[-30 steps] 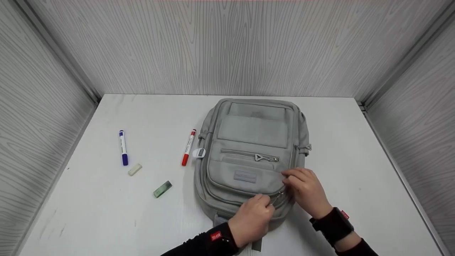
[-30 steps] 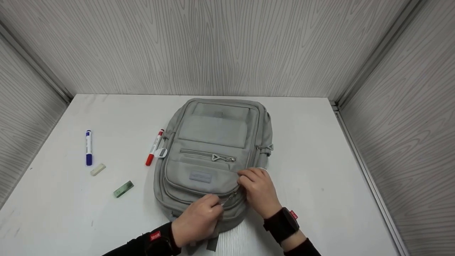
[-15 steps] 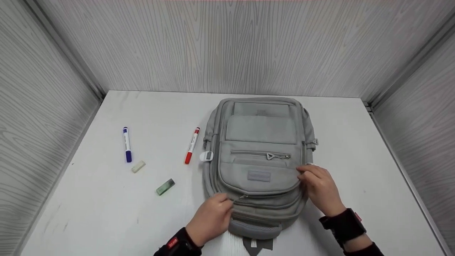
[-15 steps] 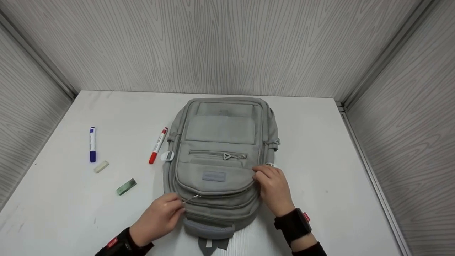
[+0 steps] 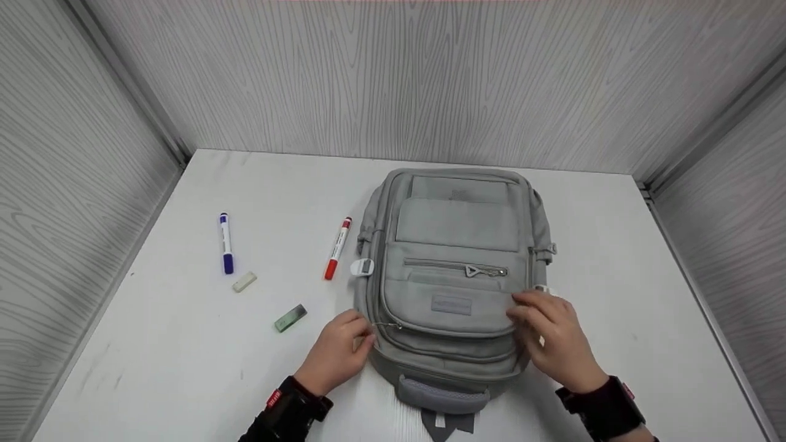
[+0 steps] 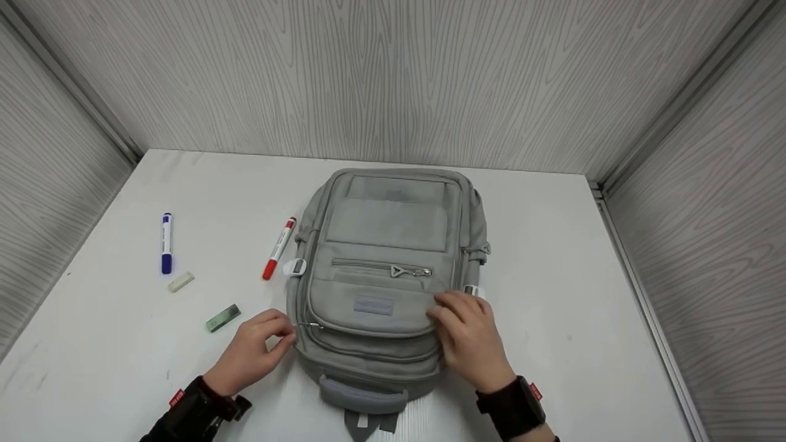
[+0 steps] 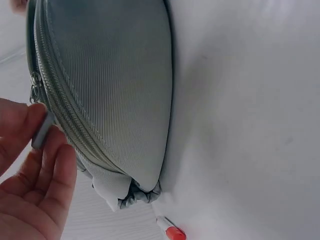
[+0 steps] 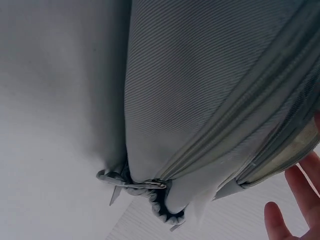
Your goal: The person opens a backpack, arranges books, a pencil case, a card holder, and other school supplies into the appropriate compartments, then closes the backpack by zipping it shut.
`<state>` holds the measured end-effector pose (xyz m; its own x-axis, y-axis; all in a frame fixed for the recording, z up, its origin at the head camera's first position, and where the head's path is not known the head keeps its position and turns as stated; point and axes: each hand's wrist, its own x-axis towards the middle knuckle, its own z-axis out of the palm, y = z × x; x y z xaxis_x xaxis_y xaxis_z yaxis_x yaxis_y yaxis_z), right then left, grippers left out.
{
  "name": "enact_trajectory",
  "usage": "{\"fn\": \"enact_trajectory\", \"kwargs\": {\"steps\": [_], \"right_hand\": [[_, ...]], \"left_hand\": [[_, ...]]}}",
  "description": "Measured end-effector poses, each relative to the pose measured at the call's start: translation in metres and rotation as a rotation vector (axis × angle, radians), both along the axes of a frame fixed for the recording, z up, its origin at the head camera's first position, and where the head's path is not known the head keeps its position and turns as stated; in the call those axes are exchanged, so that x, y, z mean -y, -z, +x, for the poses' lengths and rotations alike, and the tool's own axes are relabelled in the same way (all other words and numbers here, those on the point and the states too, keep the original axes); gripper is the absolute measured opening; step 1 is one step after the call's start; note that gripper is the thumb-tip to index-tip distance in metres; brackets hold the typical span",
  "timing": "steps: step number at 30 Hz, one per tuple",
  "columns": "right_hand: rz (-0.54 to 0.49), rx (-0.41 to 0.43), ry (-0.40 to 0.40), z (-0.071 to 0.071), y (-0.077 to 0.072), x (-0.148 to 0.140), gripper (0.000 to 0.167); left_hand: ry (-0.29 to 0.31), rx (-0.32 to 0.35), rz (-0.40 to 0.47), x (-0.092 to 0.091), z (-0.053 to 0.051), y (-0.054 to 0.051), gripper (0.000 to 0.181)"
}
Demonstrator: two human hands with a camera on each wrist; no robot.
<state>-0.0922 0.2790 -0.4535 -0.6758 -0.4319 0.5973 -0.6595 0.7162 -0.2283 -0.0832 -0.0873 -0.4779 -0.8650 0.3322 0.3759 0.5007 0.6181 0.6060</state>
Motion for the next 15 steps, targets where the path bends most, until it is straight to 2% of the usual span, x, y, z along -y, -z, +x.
{"fn": "enact_trajectory", "kwargs": {"steps": [4, 7, 9, 12, 13, 15], "right_hand": [[0.039, -0.026, -0.028, 0.005, -0.001, 0.008, 0.035], [0.032, -0.083, -0.031, 0.003, -0.001, 0.013, 0.04], [0.023, -0.09, -0.035, 0.003, -0.002, 0.014, 0.032], [0.01, -0.071, -0.04, 0.003, -0.003, 0.015, 0.007], [-0.003, -0.062, -0.042, 0.003, -0.003, 0.015, 0.009], [-0.032, -0.041, -0.05, 0.002, -0.003, 0.015, 0.027]], "left_hand": [[-0.004, 0.064, 0.036, 0.001, -0.005, -0.001, 0.016], [-0.028, 0.077, 0.044, 0.001, -0.011, -0.002, 0.018], [-0.038, 0.086, 0.042, 0.002, -0.013, -0.003, 0.019], [-0.046, 0.079, 0.03, 0.007, -0.018, -0.002, 0.016], [-0.054, 0.075, 0.024, 0.009, -0.02, -0.002, 0.015], [-0.074, 0.067, 0.01, 0.012, -0.027, -0.002, 0.014]]}}
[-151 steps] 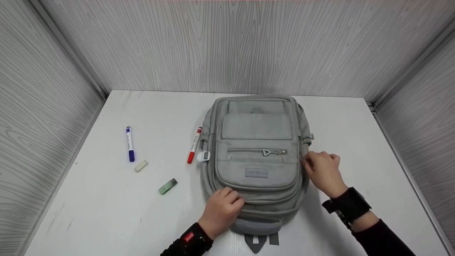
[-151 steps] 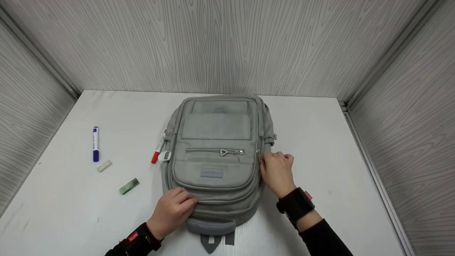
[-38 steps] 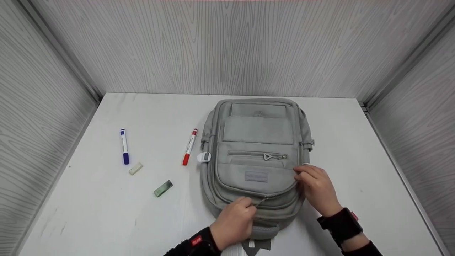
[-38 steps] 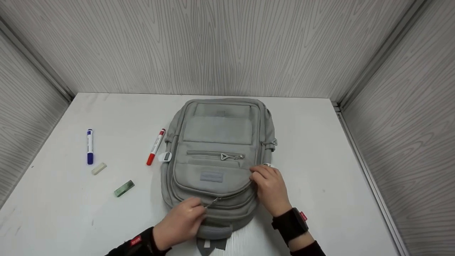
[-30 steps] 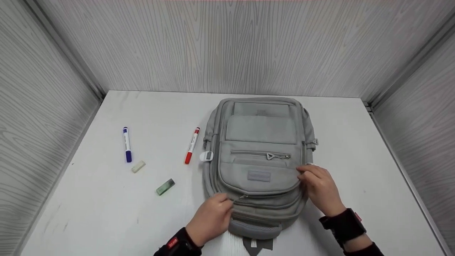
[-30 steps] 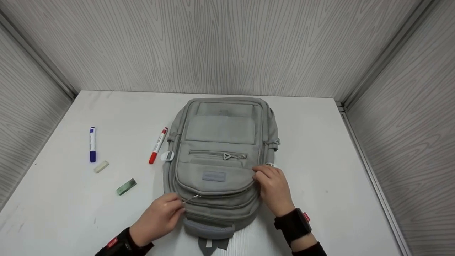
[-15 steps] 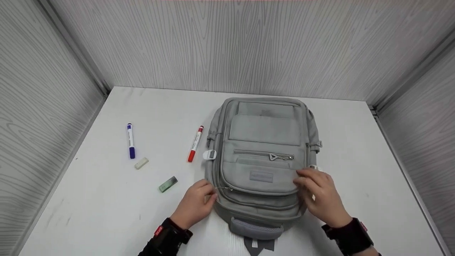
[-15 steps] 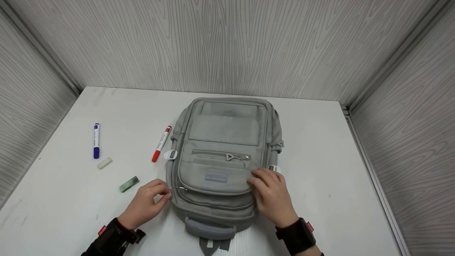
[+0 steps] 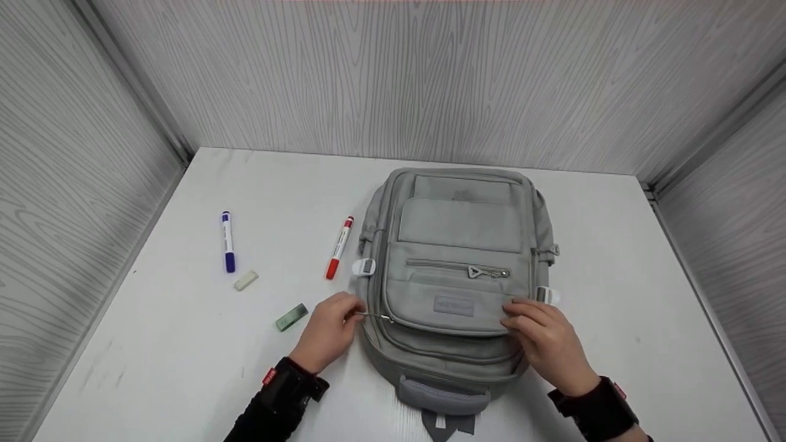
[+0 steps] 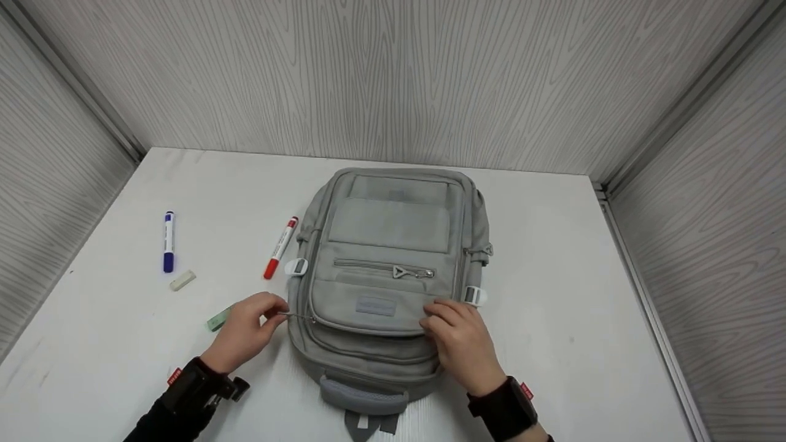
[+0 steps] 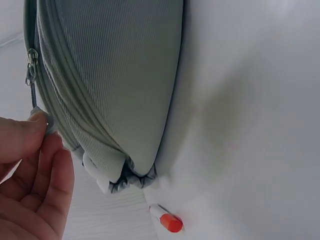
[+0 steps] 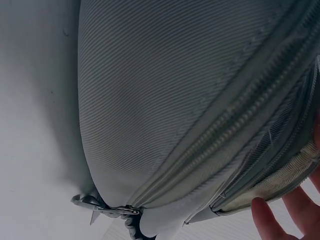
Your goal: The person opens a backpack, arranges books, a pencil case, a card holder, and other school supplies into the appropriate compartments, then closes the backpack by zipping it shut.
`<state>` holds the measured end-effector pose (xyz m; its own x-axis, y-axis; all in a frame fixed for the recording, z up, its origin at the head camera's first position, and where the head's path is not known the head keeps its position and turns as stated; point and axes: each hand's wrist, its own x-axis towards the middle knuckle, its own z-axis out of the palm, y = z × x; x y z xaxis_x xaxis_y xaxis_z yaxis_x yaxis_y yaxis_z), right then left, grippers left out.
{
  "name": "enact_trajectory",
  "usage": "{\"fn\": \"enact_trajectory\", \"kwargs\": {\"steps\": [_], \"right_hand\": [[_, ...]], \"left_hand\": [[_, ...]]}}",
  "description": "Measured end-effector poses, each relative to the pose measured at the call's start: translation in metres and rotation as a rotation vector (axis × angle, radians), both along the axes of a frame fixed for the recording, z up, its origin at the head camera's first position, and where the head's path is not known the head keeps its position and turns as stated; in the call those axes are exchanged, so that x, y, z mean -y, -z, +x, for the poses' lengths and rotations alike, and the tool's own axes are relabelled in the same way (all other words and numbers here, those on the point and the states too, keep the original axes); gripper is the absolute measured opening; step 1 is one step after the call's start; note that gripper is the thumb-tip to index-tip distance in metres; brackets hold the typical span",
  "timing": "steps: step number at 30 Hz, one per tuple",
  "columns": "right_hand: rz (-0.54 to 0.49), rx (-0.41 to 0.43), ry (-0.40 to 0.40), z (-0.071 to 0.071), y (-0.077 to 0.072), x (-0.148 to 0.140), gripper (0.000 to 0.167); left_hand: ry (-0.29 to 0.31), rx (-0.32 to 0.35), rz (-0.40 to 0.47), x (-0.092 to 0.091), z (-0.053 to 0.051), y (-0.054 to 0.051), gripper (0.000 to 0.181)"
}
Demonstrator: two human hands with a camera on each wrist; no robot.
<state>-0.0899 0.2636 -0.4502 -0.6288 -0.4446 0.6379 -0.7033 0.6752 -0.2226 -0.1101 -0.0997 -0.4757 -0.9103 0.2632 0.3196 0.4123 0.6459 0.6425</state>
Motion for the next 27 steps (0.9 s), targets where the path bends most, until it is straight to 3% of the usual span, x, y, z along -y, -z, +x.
{"fn": "enact_trajectory", "kwargs": {"steps": [3, 9, 14, 17, 22, 25, 27], "right_hand": [[-0.036, 0.021, -0.018, -0.001, -0.001, 0.0, 0.036], [-0.04, 0.037, -0.043, -0.004, -0.002, -0.001, 0.027], [-0.025, 0.056, -0.078, -0.007, -0.001, -0.003, 0.021], [-0.025, 0.075, -0.104, -0.008, 0.0, -0.005, 0.017], [-0.048, 0.098, -0.137, -0.01, -0.001, -0.008, 0.013], [-0.052, 0.098, -0.142, -0.01, -0.001, -0.008, 0.011], [-0.055, 0.089, -0.134, -0.01, -0.001, -0.007, 0.021]], "left_hand": [[-0.029, 0.003, -0.017, 0.005, -0.014, -0.002, 0.012], [-0.04, 0.041, -0.056, 0.008, -0.057, -0.016, 0.01], [-0.04, 0.068, -0.14, -0.001, -0.093, -0.03, 0.006], [-0.069, 0.056, -0.189, -0.009, -0.11, -0.038, 0.008], [-0.181, 0.013, -0.186, -0.024, -0.127, -0.042, 0.011], [-0.228, 0.004, -0.163, -0.029, -0.13, -0.038, 0.011], [-0.236, 0.016, -0.144, -0.028, -0.129, -0.036, 0.01]]}}
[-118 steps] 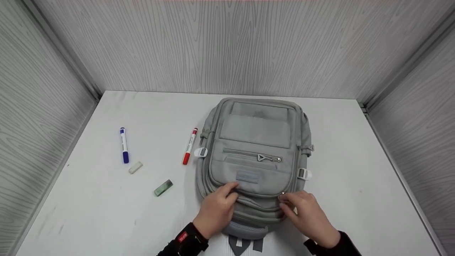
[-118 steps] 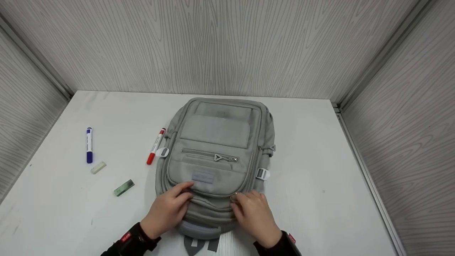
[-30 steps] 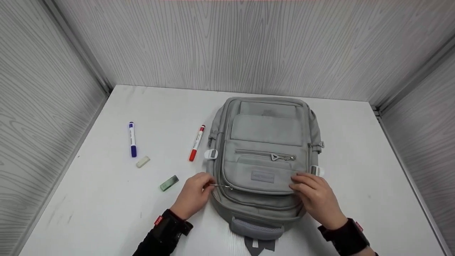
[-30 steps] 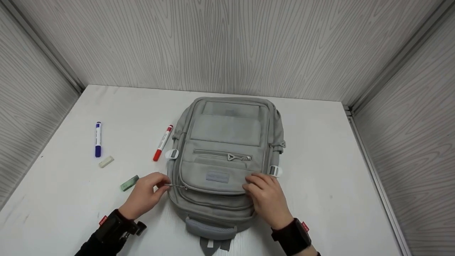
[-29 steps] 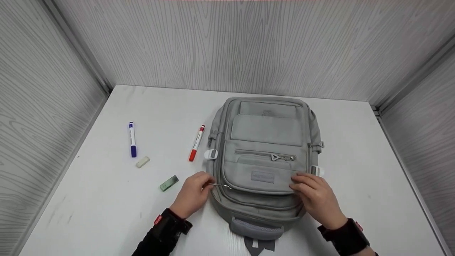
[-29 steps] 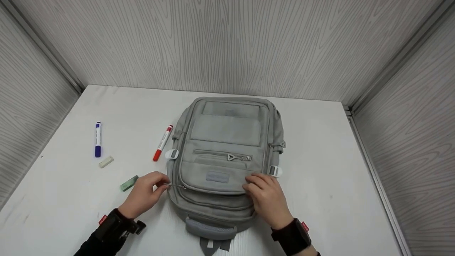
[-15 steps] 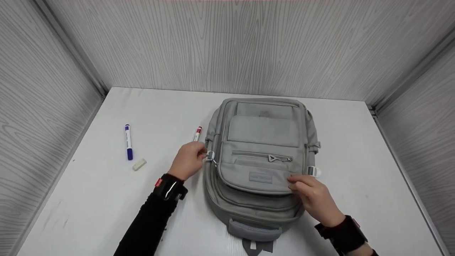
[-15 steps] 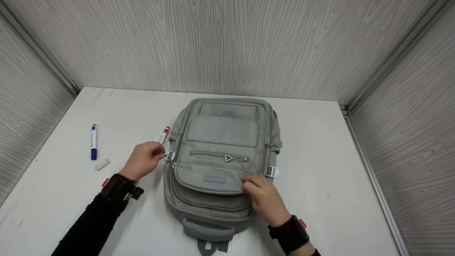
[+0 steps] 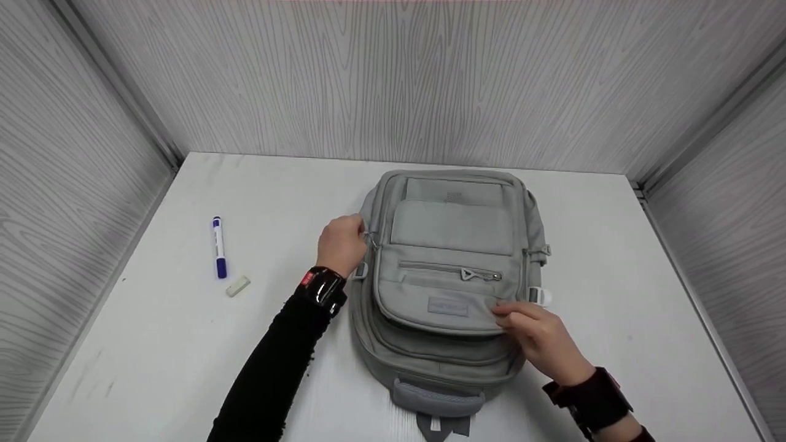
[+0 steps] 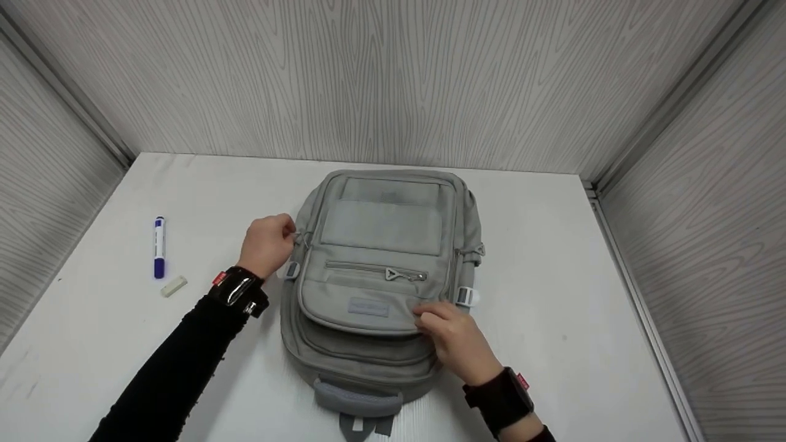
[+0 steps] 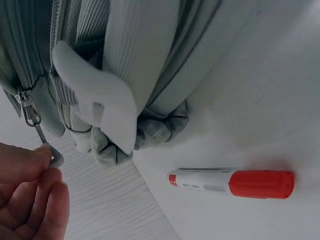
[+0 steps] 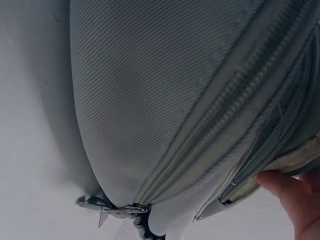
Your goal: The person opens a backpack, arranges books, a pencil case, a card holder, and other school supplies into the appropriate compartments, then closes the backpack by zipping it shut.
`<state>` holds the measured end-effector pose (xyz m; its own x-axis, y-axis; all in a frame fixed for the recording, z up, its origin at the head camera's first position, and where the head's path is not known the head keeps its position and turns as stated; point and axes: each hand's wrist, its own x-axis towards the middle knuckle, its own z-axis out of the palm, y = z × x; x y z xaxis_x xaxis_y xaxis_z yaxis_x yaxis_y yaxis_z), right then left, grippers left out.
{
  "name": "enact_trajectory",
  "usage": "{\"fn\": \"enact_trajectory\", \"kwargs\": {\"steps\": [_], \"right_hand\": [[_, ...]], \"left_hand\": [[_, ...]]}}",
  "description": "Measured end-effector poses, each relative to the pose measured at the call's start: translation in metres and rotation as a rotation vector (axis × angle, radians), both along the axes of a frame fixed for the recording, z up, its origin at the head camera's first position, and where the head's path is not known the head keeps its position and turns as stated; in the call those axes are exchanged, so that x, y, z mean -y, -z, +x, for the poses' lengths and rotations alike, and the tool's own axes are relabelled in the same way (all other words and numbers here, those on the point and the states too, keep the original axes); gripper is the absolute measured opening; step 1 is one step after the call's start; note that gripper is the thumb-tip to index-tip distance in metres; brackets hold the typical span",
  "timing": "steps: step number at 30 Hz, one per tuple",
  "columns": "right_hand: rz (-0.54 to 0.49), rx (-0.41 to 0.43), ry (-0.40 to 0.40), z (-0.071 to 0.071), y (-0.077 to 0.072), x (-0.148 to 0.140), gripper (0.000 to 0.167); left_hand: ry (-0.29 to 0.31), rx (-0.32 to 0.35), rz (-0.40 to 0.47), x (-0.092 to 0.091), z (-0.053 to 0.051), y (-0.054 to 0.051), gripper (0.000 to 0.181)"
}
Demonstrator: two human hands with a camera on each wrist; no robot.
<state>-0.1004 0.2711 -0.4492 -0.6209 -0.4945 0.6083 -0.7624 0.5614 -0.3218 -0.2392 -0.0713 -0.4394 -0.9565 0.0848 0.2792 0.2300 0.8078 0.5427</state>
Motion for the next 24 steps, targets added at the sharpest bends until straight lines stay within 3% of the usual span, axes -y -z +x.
{"fn": "enact_trajectory", "kwargs": {"steps": [4, 8, 12, 15, 19, 22, 24], "right_hand": [[-0.027, -0.012, 0.037, 0.0, 0.001, 0.002, 0.032], [-0.069, -0.023, 0.074, 0.0, -0.003, 0.005, 0.035], [-0.082, -0.028, 0.116, -0.002, -0.014, 0.007, 0.035], [-0.091, -0.022, 0.152, -0.006, -0.024, 0.009, 0.033], [-0.118, -0.016, 0.202, -0.012, -0.036, 0.009, 0.028], [-0.147, -0.022, 0.247, -0.018, -0.042, 0.011, 0.025], [-0.181, -0.024, 0.267, -0.022, -0.045, 0.014, 0.023]], "left_hand": [[0.015, 0.052, 0.02, 0.015, 0.008, 0.002, 0.007], [0.022, 0.103, 0.002, 0.046, 0.024, 0.004, 0.017], [-0.019, 0.169, -0.061, 0.083, 0.052, 0.009, 0.021], [-0.034, 0.286, -0.134, 0.109, 0.075, 0.014, 0.026], [-0.023, 0.435, -0.2, 0.129, 0.102, 0.027, 0.035], [-0.029, 0.476, -0.215, 0.137, 0.117, 0.04, 0.04], [-0.042, 0.462, -0.213, 0.139, 0.125, 0.047, 0.037]]}}
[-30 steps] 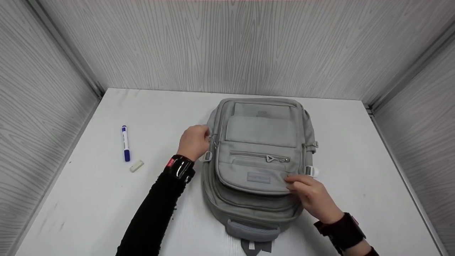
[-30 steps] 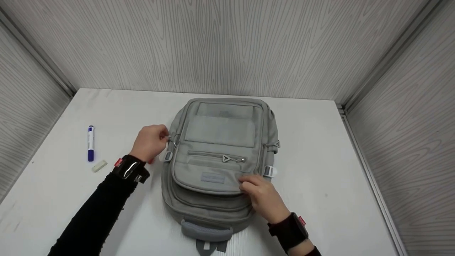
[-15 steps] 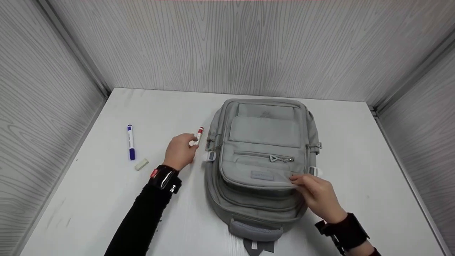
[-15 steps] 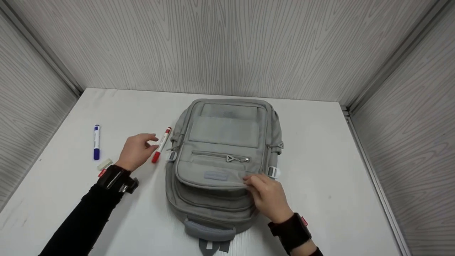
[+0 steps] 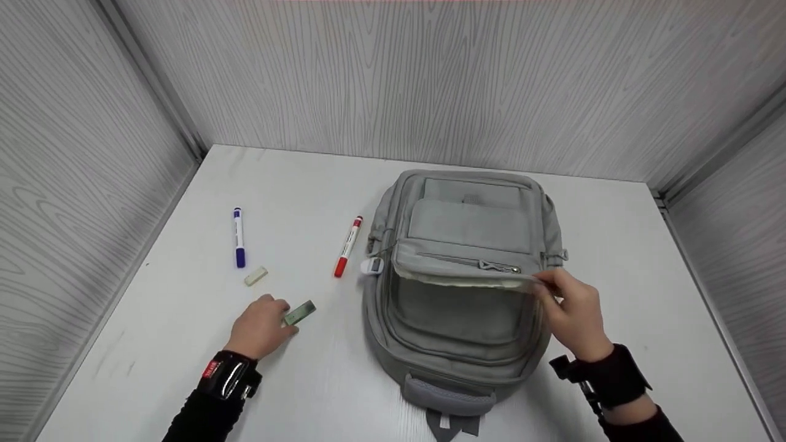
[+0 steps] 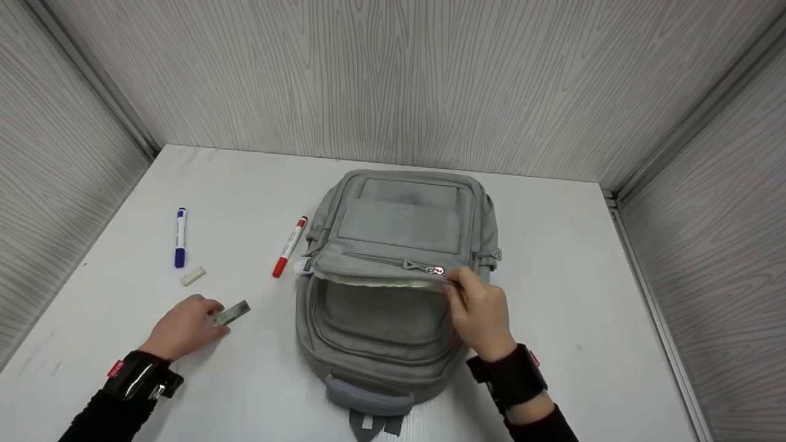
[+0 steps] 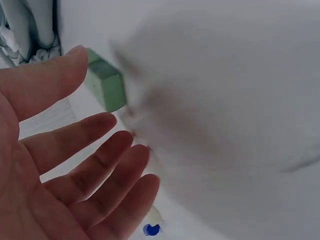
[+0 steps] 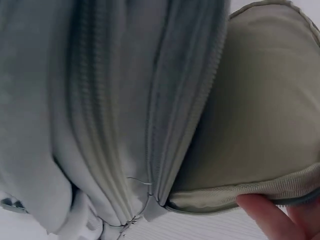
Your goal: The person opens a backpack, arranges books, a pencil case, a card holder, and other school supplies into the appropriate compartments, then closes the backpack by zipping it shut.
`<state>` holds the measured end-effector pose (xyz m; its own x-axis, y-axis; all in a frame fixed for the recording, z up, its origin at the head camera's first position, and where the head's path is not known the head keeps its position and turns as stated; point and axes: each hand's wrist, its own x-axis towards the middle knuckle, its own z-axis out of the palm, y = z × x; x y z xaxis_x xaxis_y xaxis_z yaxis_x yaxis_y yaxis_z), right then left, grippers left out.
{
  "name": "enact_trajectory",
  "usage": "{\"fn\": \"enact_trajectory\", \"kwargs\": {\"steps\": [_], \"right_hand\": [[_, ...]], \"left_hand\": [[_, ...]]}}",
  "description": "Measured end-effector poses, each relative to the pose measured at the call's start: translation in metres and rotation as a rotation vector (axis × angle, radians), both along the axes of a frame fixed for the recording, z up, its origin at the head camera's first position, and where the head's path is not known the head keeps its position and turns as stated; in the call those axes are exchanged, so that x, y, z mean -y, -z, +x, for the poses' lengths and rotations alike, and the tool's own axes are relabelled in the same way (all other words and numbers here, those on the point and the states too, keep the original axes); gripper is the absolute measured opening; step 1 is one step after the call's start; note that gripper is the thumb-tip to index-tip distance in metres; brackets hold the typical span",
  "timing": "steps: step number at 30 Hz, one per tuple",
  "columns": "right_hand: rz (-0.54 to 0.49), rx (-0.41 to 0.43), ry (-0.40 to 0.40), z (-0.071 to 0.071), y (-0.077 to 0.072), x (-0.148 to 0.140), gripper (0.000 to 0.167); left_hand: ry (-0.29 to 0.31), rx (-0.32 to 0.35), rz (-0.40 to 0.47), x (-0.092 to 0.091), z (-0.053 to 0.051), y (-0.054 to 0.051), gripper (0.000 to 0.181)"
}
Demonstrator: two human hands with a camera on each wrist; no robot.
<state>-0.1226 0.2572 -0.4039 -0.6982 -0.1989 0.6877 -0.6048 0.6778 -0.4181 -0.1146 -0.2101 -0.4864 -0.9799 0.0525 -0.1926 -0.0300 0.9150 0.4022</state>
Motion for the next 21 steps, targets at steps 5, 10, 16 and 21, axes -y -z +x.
{"fn": "enact_trajectory", "kwargs": {"steps": [5, 10, 16, 21], "right_hand": [[-0.068, 0.007, 0.053, -0.011, -0.008, 0.003, 0.015], [-0.101, 0.039, 0.119, -0.019, -0.012, 0.004, 0.008], [-0.161, 0.067, 0.142, -0.021, -0.016, 0.007, 0.005], [-0.2, 0.069, 0.141, -0.019, -0.014, 0.008, 0.004]], "left_hand": [[-0.019, -0.07, 0.003, -0.001, 0.006, 0.011, 0.017], [-0.05, -0.112, 0.051, -0.01, 0.003, 0.004, 0.009], [-0.026, -0.254, 0.273, -0.065, -0.004, -0.032, 0.013], [0.126, -0.413, 0.309, -0.122, -0.022, -0.055, 0.012]]}}
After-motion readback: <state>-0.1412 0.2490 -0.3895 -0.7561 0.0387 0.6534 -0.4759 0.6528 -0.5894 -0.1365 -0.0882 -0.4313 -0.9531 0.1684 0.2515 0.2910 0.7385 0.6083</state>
